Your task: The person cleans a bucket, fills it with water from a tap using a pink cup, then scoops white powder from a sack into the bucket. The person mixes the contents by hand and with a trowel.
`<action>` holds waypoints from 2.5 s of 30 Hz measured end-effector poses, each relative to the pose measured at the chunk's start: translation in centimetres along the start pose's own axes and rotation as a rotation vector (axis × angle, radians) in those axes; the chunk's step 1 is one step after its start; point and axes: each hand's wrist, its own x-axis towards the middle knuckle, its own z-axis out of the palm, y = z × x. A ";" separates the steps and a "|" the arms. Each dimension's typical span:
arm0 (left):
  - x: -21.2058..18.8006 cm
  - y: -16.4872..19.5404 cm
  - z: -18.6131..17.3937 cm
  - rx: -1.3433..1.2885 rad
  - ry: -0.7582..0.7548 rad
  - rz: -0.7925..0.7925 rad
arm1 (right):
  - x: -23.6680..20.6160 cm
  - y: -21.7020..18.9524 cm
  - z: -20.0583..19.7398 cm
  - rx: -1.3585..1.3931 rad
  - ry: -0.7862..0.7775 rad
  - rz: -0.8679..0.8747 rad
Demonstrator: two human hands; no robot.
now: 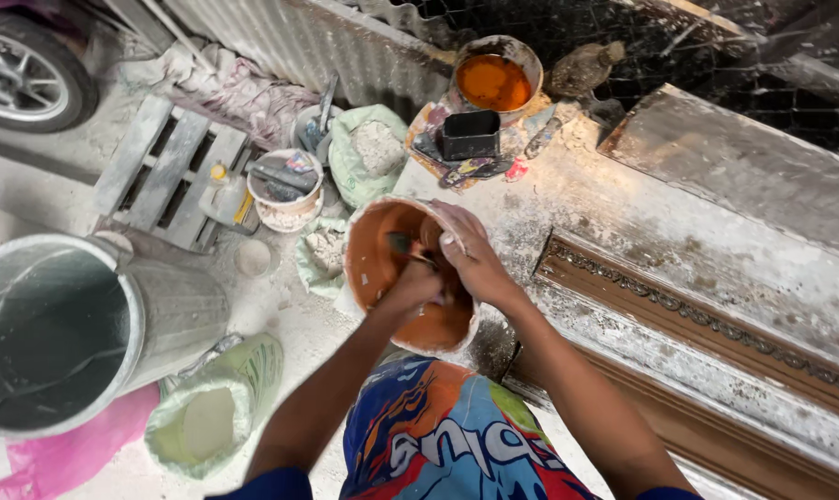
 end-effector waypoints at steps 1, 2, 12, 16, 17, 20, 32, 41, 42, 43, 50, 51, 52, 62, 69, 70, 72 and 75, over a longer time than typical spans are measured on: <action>-0.5 0.1 1.6 -0.098 0.184 0.029 | 0.0 -0.1 0.2 0.006 0.027 -0.001; -1.7 0.5 3.1 -0.168 0.386 0.079 | 0.1 -0.2 0.3 -0.009 0.019 -0.006; 2.4 1.1 -3.9 0.325 -0.027 -0.002 | 2.0 -0.3 -2.0 0.087 -0.186 -0.035; 3.5 0.3 -3.1 0.945 -0.161 0.516 | 3.5 -0.1 -2.2 -0.009 -0.302 -0.089; 3.4 0.1 -3.5 0.928 -0.213 0.583 | 3.9 -0.1 -2.2 -0.006 -0.311 -0.078; 3.0 0.0 -5.9 0.960 -0.339 0.666 | 5.0 -0.2 -2.0 0.004 -0.335 -0.047; -0.1 4.8 -7.4 1.031 -0.171 0.227 | 6.2 0.5 -0.5 -0.067 -0.300 0.000; -4.0 8.9 -10.9 1.022 0.220 0.815 | 8.2 1.2 0.6 0.058 -0.293 0.163; -4.1 9.0 -12.0 1.215 0.372 0.818 | 8.5 1.5 0.3 0.136 -0.327 0.158; -4.1 8.9 -12.7 1.208 0.219 0.530 | 8.6 1.7 0.3 0.216 -0.364 0.157; -4.3 7.3 -10.9 0.798 -0.196 0.484 | 8.6 1.0 0.5 0.049 -0.228 0.215; -4.1 7.4 -11.4 0.972 -0.192 0.524 | 8.8 0.8 0.1 0.139 -0.236 0.267; -3.8 7.6 -12.0 1.141 -0.194 0.568 | 8.9 0.6 -0.4 0.232 -0.240 0.328; 2.7 9.2 -23.8 0.197 -0.416 0.033 | -2.6 0.7 -4.4 0.114 -0.042 0.595; 23.4 12.5 -15.5 -0.868 -0.481 0.160 | -15.7 3.9 -1.6 0.538 0.458 1.233; 26.6 12.9 -13.3 -0.921 -0.451 0.117 | -17.6 4.2 -0.5 0.607 0.562 1.299; 32.3 13.4 -9.2 -0.928 -0.391 -0.031 | -21.7 4.2 1.5 0.847 0.723 1.226; 37.3 12.5 -5.2 -0.877 -0.350 -0.148 | -27.2 3.3 5.3 0.992 1.004 1.270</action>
